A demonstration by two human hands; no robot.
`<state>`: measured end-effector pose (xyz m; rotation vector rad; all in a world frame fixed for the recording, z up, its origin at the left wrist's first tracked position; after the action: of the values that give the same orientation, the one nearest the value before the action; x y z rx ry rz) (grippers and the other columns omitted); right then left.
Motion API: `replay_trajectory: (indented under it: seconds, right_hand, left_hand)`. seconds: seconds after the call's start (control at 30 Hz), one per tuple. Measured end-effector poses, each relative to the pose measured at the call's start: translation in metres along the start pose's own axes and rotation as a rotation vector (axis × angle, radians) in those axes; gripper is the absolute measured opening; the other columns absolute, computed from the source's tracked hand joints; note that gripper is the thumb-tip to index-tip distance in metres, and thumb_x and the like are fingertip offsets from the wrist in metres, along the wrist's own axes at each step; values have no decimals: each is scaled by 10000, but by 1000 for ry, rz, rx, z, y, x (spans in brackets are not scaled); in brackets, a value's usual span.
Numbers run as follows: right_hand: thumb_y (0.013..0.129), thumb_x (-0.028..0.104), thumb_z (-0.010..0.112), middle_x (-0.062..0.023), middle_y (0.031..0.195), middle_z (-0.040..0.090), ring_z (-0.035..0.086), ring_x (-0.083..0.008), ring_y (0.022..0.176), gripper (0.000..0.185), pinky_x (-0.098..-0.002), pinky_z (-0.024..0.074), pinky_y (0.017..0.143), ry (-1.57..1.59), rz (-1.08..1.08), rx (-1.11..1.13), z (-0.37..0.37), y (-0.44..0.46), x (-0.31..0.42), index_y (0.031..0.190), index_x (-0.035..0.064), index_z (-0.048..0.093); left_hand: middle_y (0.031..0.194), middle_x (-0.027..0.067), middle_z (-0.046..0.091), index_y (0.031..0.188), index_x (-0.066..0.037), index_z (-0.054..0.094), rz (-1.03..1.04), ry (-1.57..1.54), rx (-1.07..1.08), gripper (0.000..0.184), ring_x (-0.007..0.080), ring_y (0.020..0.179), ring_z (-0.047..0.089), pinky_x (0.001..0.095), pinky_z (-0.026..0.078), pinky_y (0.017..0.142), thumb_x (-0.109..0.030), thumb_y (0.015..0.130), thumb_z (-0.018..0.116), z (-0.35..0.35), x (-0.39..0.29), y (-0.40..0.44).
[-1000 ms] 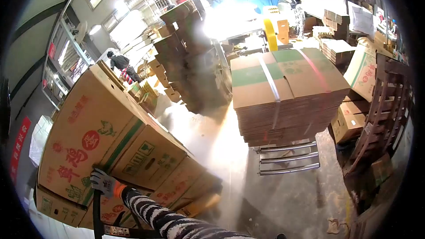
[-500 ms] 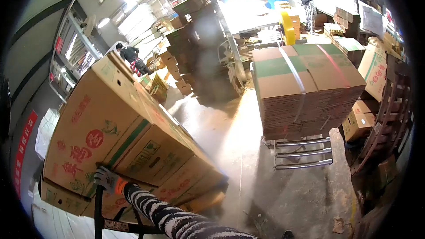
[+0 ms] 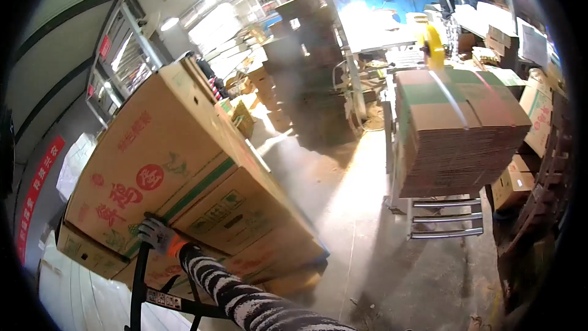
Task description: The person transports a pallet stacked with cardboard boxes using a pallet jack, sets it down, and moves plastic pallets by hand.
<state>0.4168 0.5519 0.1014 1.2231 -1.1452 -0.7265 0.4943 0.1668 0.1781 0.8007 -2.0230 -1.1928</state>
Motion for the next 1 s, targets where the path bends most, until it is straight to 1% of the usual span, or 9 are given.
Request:
replay_trajectory:
  seconds: [0.03, 0.2, 0.47, 0.6, 0.67, 0.77, 0.9, 0.97, 1.0]
  right_hand:
    - [825, 229, 537, -117, 1244, 507, 413, -334, 1272, 313, -476, 260, 1141, -251, -17, 30, 4, -5, 4, 1122, 134, 561]
    - [791, 209, 591, -115, 1219, 519, 446, -329, 1229, 336, -490, 305, 1101, -364, -102, 164, -24, 23, 37, 1117, 131, 562]
    - [744, 217, 653, -124, 1129, 531, 488, -363, 1125, 378, -532, 341, 1066, -215, -203, -13, -31, 30, 61, 1093, 119, 546]
    - [750, 190, 620, -130, 1098, 537, 487, -355, 1119, 346, -532, 339, 1067, -328, -43, 204, 22, 30, 25, 1077, 104, 544]
    - [738, 214, 599, -125, 1094, 549, 492, -343, 1133, 315, -528, 331, 1077, -320, -160, 67, 49, 17, -6, 1033, 110, 565]
    - [685, 235, 642, -116, 1074, 576, 499, -330, 1139, 339, -526, 317, 1095, -349, -136, -57, 81, 15, -17, 998, 119, 589]
    - [736, 220, 623, -99, 1004, 602, 533, -312, 1076, 257, -516, 318, 1096, -429, -117, 44, 73, 28, -3, 974, 123, 609]
    - [824, 219, 535, -119, 1019, 602, 523, -265, 1128, 240, -454, 284, 1136, -579, 134, 447, 72, 41, 10, 1015, 87, 594]
    - [823, 243, 551, -125, 941, 606, 553, -288, 1056, 192, -436, 339, 1079, -552, 24, 234, 77, 40, 10, 936, 93, 588]
  left_hand:
    - [972, 87, 688, 1053, -5, 658, 81, -284, -140, 204, 209, 850, 675, 286, 557, 726, -169, 938, 618, 2, 5, 0]
    - [1063, 120, 668, 1099, 10, 650, -54, -539, -110, 247, 248, 949, 655, 323, 544, 818, -123, 891, 675, 33, 39, -8]
    - [1073, 142, 662, 1102, 38, 639, 1, -487, -136, 251, 262, 961, 650, 329, 546, 826, -91, 888, 663, 70, 72, 6]
    - [1139, 171, 634, 1167, 62, 592, -65, -729, -87, 309, 294, 1004, 634, 337, 535, 853, -45, 880, 631, 102, 96, 5]
    - [1186, 198, 609, 1206, 46, 570, -203, -732, 13, 350, 327, 1058, 607, 355, 513, 890, -42, 870, 616, 125, 113, 1]
    - [1144, 206, 614, 1221, 1, 602, -70, -630, -84, 405, 372, 1000, 609, 418, 521, 788, 5, 817, 586, 172, 147, -4]
    - [1121, 179, 636, 1211, -45, 622, -125, -545, -44, 422, 365, 981, 613, 405, 512, 823, 4, 793, 590, 214, 167, 1]
    - [1078, 155, 656, 1186, -58, 637, -171, -577, -24, 403, 346, 949, 625, 400, 512, 828, -13, 787, 606, 217, 168, 10]
    - [1059, 145, 663, 1174, -62, 643, -188, -563, -8, 387, 334, 929, 633, 396, 515, 826, -28, 789, 618, 218, 166, 17]
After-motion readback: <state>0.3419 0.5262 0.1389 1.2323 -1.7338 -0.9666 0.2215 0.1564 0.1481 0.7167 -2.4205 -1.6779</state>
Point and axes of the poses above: each hand's wrist, its own y-axis towards the middle knuckle, its own z-axis out of the palm, x = y × z, the point moved 3 cm from there along y, towards the middle knuckle
